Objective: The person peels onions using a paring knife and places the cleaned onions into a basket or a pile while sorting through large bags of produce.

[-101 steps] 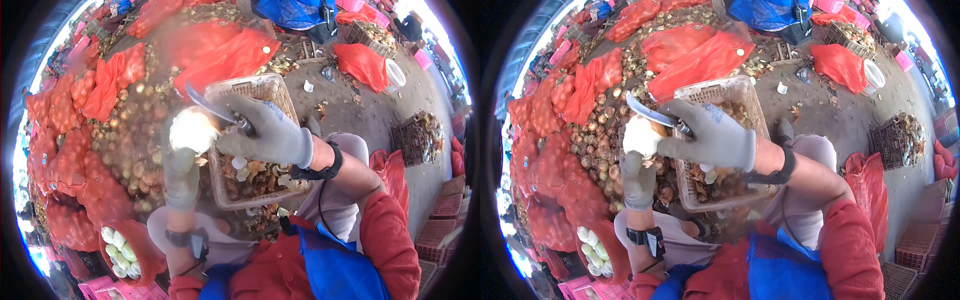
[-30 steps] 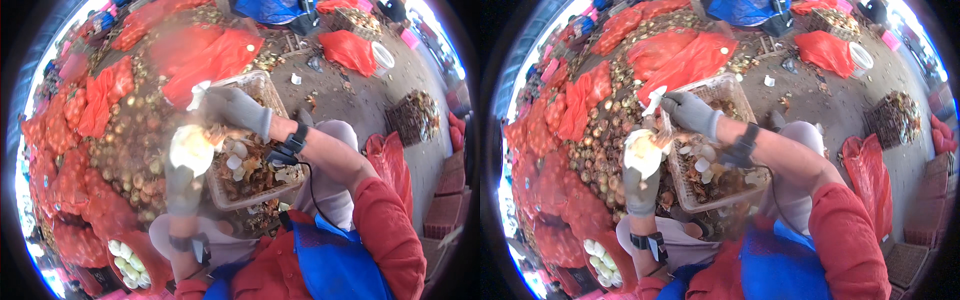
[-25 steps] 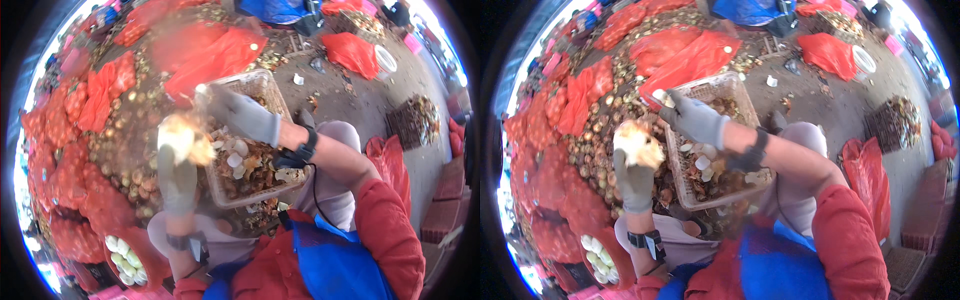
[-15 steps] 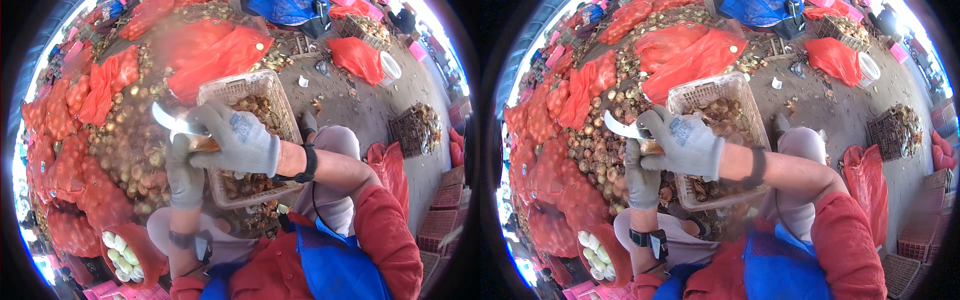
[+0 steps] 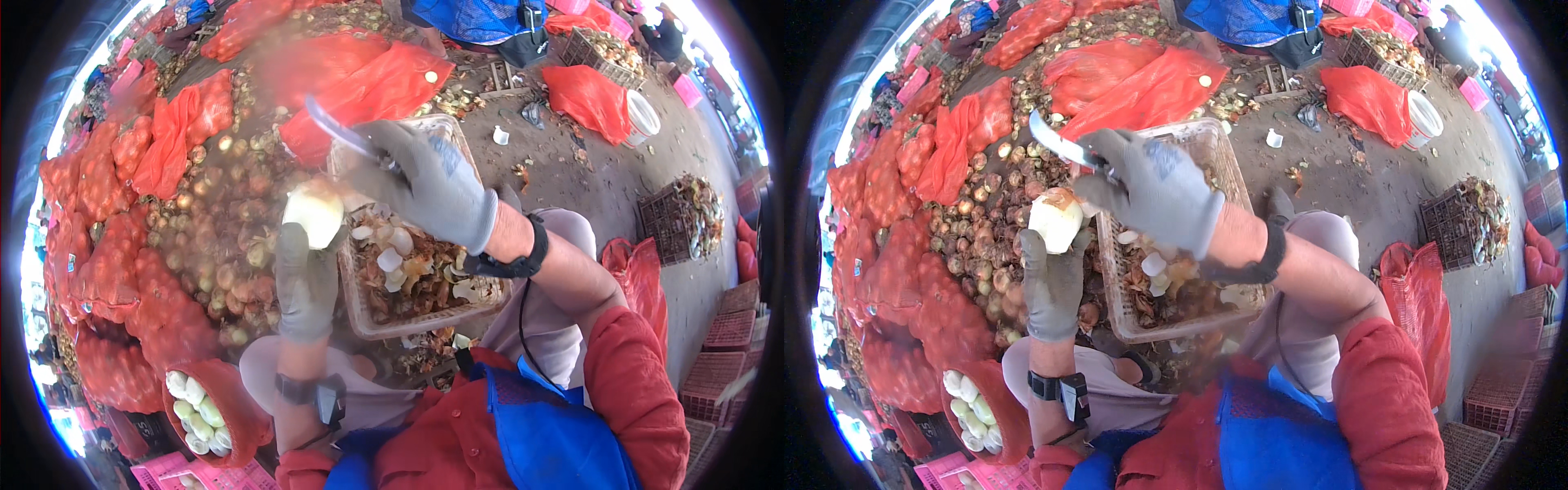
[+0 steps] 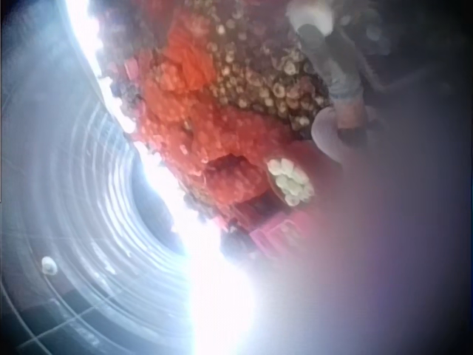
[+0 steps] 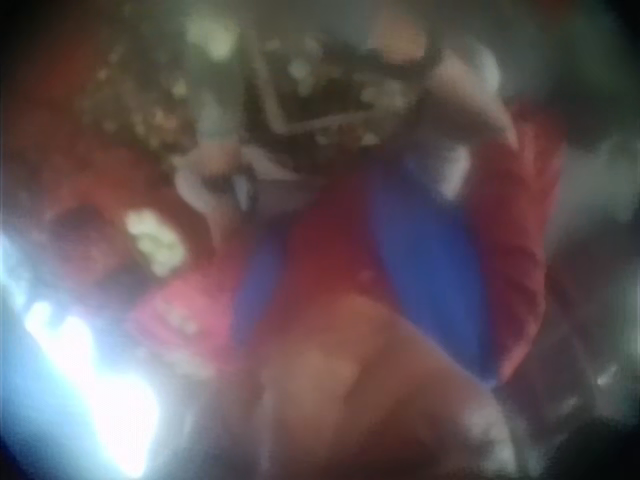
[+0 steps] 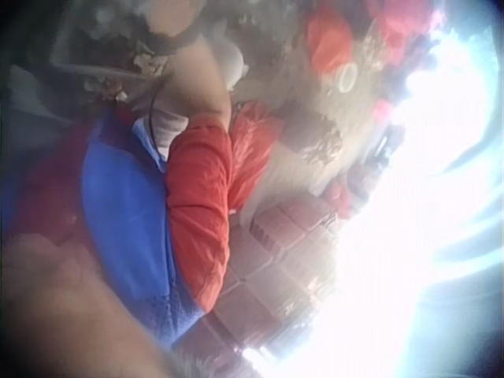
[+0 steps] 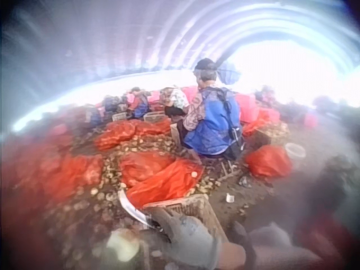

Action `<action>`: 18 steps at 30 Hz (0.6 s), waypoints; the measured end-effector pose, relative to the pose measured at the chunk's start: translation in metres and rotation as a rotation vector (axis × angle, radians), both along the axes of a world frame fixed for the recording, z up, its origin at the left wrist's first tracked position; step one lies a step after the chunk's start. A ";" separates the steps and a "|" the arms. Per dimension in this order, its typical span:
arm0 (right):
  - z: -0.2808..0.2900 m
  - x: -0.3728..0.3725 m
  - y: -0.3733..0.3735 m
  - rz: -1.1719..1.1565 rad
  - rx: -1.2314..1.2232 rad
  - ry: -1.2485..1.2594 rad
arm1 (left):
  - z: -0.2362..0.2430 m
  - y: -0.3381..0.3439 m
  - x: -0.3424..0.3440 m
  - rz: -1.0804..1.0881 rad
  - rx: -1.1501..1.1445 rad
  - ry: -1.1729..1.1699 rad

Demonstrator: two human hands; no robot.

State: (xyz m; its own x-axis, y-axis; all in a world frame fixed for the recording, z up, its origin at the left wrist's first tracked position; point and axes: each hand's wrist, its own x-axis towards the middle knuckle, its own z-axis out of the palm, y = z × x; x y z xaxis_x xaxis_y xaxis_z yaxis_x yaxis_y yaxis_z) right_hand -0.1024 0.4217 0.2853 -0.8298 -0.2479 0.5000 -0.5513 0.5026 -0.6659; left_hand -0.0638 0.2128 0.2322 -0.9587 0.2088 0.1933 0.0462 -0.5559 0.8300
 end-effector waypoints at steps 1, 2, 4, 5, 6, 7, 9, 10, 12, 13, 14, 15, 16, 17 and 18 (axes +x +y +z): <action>-0.003 0.008 -0.002 0.005 0.000 0.001 | -0.012 -0.005 -0.005 0.020 0.028 -0.023; -0.003 0.021 -0.008 0.111 -0.051 -0.067 | -0.019 -0.010 -0.008 0.039 0.056 -0.049; -0.025 0.030 -0.017 0.189 -0.014 0.162 | -0.011 0.000 -0.005 0.055 0.088 -0.080; -0.027 0.031 -0.020 0.200 0.034 0.097 | -0.009 0.003 -0.003 0.079 0.116 -0.110; -0.028 0.032 -0.023 0.211 0.086 0.034 | -0.012 0.002 -0.005 0.060 0.123 -0.084; -0.037 0.024 -0.028 0.226 0.072 0.072 | -0.010 0.003 -0.004 0.056 0.121 -0.085; -0.030 0.013 -0.026 0.229 0.094 0.054 | 0.003 0.006 -0.003 0.010 0.099 -0.083; -0.025 0.012 -0.024 0.228 0.105 0.045 | -0.006 0.000 -0.008 -0.018 0.107 -0.091; -0.015 0.010 -0.020 0.280 -0.003 -0.152 | -0.013 -0.004 -0.009 -0.004 0.138 -0.093; -0.012 0.010 -0.019 0.331 -0.124 -0.341 | -0.015 -0.006 -0.010 0.013 0.170 -0.096; -0.012 0.011 -0.025 0.522 -0.483 -0.440 | -0.010 -0.006 -0.007 -0.003 0.206 -0.077; -0.008 0.013 -0.019 0.523 -0.480 -0.443 | -0.008 -0.006 -0.005 -0.001 0.209 -0.080; 0.000 0.017 -0.007 0.651 -0.576 -0.660 | -0.007 -0.005 -0.004 -0.002 0.223 -0.049; 0.004 0.019 -0.008 0.677 -0.617 -0.711 | -0.003 -0.005 -0.004 0.002 0.235 -0.012; 0.006 0.022 -0.010 0.703 -0.659 -0.768 | 0.001 -0.002 -0.004 0.046 0.216 0.000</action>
